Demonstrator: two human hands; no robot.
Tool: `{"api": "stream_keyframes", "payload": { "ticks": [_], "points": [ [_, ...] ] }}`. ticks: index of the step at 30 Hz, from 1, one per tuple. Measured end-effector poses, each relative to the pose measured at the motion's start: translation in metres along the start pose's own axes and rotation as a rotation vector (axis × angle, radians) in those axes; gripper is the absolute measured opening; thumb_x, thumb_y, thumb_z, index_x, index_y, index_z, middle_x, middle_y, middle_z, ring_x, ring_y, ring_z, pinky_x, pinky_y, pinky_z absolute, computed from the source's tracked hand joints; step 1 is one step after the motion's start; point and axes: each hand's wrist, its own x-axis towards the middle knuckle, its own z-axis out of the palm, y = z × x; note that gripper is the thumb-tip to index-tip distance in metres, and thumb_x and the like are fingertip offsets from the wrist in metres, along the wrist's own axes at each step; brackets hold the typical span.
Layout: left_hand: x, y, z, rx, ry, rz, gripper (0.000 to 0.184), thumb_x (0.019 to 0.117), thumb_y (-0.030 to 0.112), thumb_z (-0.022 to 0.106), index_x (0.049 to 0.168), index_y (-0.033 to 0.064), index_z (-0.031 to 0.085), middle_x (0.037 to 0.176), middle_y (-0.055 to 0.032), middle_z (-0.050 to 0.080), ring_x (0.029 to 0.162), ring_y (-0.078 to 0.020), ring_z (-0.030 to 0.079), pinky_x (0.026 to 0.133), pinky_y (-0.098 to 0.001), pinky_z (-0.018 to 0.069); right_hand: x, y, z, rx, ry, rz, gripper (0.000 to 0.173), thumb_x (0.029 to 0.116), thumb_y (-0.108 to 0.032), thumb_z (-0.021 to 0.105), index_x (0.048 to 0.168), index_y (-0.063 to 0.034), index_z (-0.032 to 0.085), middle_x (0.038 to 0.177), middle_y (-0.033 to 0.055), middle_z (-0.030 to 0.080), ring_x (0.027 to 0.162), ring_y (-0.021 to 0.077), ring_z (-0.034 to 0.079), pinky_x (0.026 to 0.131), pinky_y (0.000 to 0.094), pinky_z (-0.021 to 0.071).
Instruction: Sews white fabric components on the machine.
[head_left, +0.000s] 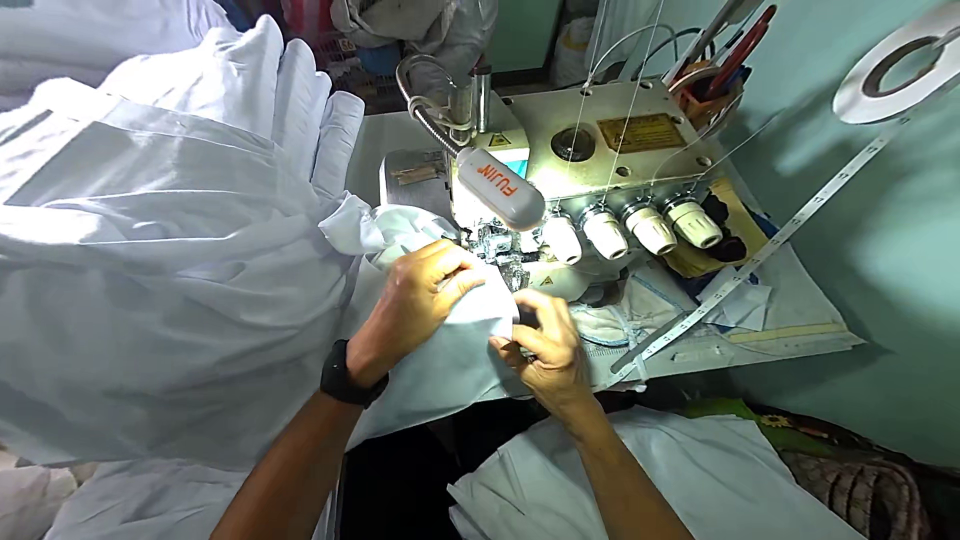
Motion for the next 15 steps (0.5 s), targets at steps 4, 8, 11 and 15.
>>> {"api": "stream_keyframes", "payload": {
  "ticks": [4,8,11,15],
  "points": [
    [-0.009,-0.002,-0.009,-0.047,-0.083,-0.08,0.011,0.0931,0.011,0.068,0.087,0.0038,0.074,0.085,-0.0003,0.067,0.079,-0.0001,0.061,0.073,-0.0134,0.049,-0.018,-0.009,-0.001,0.318,-0.162,-0.058,0.031,0.0962,-0.014,0.067,0.07,0.0012,0.06,0.069,0.0109,0.061,0.072,0.0137,0.061,0.069,0.0194,0.0508],
    [-0.017,0.007,-0.009,0.01,-0.088,-0.139,0.009,0.0912,0.012,0.07,0.087,0.0059,0.076,0.085,0.0008,0.068,0.079,0.0012,0.062,0.073,-0.012,0.0491,-0.041,-0.015,0.003,0.354,-0.185,0.025,0.027,0.0946,-0.013,0.069,0.074,0.0035,0.065,0.075,0.0127,0.064,0.076,0.0112,0.063,0.073,0.0158,0.0512],
    [-0.014,0.01,-0.008,0.033,-0.072,-0.204,0.007,0.0888,0.013,0.074,0.085,0.0073,0.076,0.079,0.0025,0.063,0.069,0.0027,0.056,0.062,-0.0107,0.0442,-0.054,-0.018,0.004,0.32,-0.189,0.053,0.025,0.095,-0.014,0.068,0.076,0.0023,0.066,0.079,0.0125,0.067,0.079,0.0109,0.065,0.076,0.0156,0.0526],
    [-0.023,0.022,0.005,0.228,0.012,-0.155,0.008,0.0906,0.013,0.071,0.092,0.0083,0.077,0.091,-0.0036,0.067,0.081,-0.0106,0.063,0.068,-0.0246,0.052,-0.076,-0.022,-0.001,0.284,-0.205,0.058,0.025,0.0961,-0.016,0.067,0.077,0.0003,0.066,0.082,0.0111,0.068,0.082,0.0115,0.066,0.077,0.0162,0.0532]
  ]
}}
